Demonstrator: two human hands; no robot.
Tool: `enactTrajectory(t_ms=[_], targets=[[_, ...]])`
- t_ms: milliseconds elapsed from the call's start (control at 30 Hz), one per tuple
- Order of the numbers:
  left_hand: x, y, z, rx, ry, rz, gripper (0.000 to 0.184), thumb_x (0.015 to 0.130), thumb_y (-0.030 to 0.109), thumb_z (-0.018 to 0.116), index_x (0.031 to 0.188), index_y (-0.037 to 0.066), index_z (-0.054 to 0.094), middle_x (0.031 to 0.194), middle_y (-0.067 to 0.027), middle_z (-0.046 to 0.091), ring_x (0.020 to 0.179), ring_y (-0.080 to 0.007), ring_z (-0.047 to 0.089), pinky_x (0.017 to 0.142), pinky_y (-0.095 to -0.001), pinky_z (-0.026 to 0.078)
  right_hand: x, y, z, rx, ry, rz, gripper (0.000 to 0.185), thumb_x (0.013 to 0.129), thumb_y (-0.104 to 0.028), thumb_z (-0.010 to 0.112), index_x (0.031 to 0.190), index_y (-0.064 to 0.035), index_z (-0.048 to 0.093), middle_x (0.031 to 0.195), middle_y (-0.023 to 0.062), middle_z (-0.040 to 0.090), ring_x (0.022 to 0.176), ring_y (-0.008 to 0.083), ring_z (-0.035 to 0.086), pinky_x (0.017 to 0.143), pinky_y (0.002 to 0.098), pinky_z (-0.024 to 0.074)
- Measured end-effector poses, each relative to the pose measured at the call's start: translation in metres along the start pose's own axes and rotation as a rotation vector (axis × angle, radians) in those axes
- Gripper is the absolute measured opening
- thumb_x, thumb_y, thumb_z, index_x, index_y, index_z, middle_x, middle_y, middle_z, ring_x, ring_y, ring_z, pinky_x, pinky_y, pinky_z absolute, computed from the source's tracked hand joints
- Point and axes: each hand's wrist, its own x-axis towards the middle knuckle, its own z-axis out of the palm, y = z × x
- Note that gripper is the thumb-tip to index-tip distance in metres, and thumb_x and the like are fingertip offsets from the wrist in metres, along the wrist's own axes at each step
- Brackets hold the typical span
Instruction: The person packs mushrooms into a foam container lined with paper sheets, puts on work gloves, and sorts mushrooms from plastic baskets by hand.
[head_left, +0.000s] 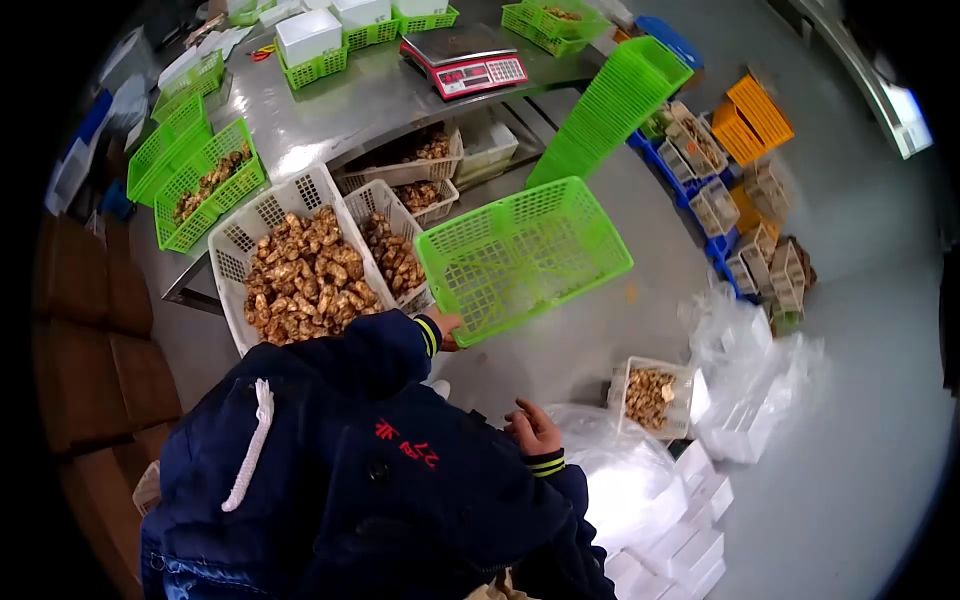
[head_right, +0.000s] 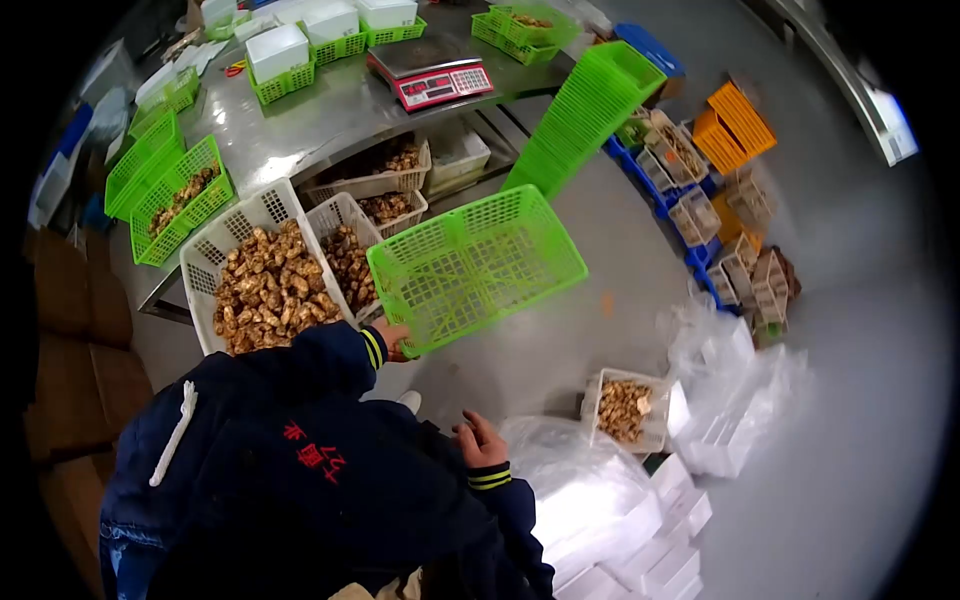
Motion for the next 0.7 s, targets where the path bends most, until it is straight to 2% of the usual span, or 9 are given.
enactTrajectory(t_ms=[100,233,300,333,400,433,467,567,700], targets=[[0.022,0.035,0.003,-0.334,-0.024,-0.254,0.035,0.08,0.013,0.051,0.109,-0.004,0.044,0.098,-0.025,0.057,0.073,-0.0291,0.062,0.055,-0.0366,0.052,0.041,-0.01,-0.036,0.06,0.03,0.053,0.033,0.084,-0.012,0.05,0.112,0.0057,0.047,0.084,0.0128,0.061,0.066,0.0135,0.059,0.06,0.0227,0.0482],[0.082,0.052,0.009,-0.481,-0.022,-0.244,0.036,0.08,0.017,0.048,0.108,-0.006,0.046,0.092,-0.0235,0.059,0.067,-0.026,0.061,0.056,-0.031,0.051,0.107,-0.018,-0.074,0.019,-0.038,0.069,0.031,0.084,-0.012,0.05,0.11,0.0054,0.049,0.082,0.0124,0.062,0.066,0.013,0.059,0.059,0.0219,0.048],[0.102,0.066,0.009,-0.53,-0.066,-0.143,0.038,0.081,0.019,0.048,0.113,-0.002,0.044,0.097,-0.0201,0.058,0.078,-0.0268,0.062,0.06,-0.0325,0.052,0.145,-0.019,-0.092,-0.079,-0.126,0.061,0.03,0.084,-0.012,0.05,0.109,0.0048,0.05,0.081,0.0114,0.062,0.066,0.013,0.059,0.059,0.0213,0.0475],[0.11,0.079,0.005,-0.557,-0.066,-0.18,0.038,0.081,0.02,0.046,0.112,-0.001,0.044,0.098,-0.0201,0.058,0.08,-0.0262,0.062,0.059,-0.0299,0.052,0.163,-0.022,-0.103,-0.059,-0.165,0.07,0.028,0.084,-0.012,0.05,0.107,0.0026,0.052,0.08,0.0089,0.062,0.065,0.0106,0.059,0.059,0.0212,0.0464],[0.133,0.104,0.007,-0.586,0.096,-0.071,0.038,0.082,0.022,0.042,0.107,-0.006,0.046,0.093,-0.0233,0.059,0.067,-0.0239,0.061,0.054,-0.0267,0.051,0.202,-0.039,-0.124,-0.076,-0.18,0.075,0.028,0.084,-0.012,0.05,0.107,0.0028,0.052,0.079,0.0093,0.062,0.065,0.0116,0.059,0.06,0.0217,0.0469],[0.141,0.121,0.006,-0.559,0.162,0.007,0.038,0.082,0.022,0.042,0.106,-0.007,0.045,0.093,-0.0243,0.058,0.067,-0.0245,0.062,0.053,-0.0267,0.051,0.225,-0.044,-0.138,-0.076,-0.2,0.057,0.028,0.084,-0.012,0.05,0.107,0.0028,0.052,0.079,0.0093,0.062,0.065,0.0116,0.059,0.06,0.0217,0.0469],[0.156,0.138,-0.007,-0.521,0.06,-0.005,0.036,0.081,0.019,0.043,0.106,-0.007,0.044,0.093,-0.0254,0.058,0.069,-0.0264,0.062,0.051,-0.027,0.051,0.249,-0.049,-0.156,-0.103,-0.188,0.045,0.028,0.084,-0.012,0.05,0.108,0.003,0.052,0.079,0.0097,0.062,0.065,0.0121,0.059,0.06,0.0218,0.047],[0.159,0.203,0.005,-0.585,0.323,0.229,0.034,0.081,0.014,0.044,0.111,0.0,0.043,0.091,-0.0222,0.058,0.068,-0.0283,0.062,0.052,-0.0282,0.052,0.319,-0.068,-0.2,-0.104,-0.148,0.065,0.03,0.083,-0.014,0.051,0.108,0.0043,0.052,0.08,0.0117,0.062,0.066,0.0141,0.06,0.061,0.0226,0.0475],[0.172,0.263,-0.013,-0.619,0.435,0.377,0.035,0.08,0.01,0.046,0.115,0.009,0.042,0.098,-0.0164,0.058,0.073,-0.0313,0.061,0.054,-0.0344,0.053,0.408,-0.105,-0.232,-0.154,-0.239,0.002,0.03,0.083,-0.014,0.049,0.106,0.0051,0.052,0.079,0.0123,0.062,0.066,0.0134,0.059,0.06,0.0222,0.0473]])
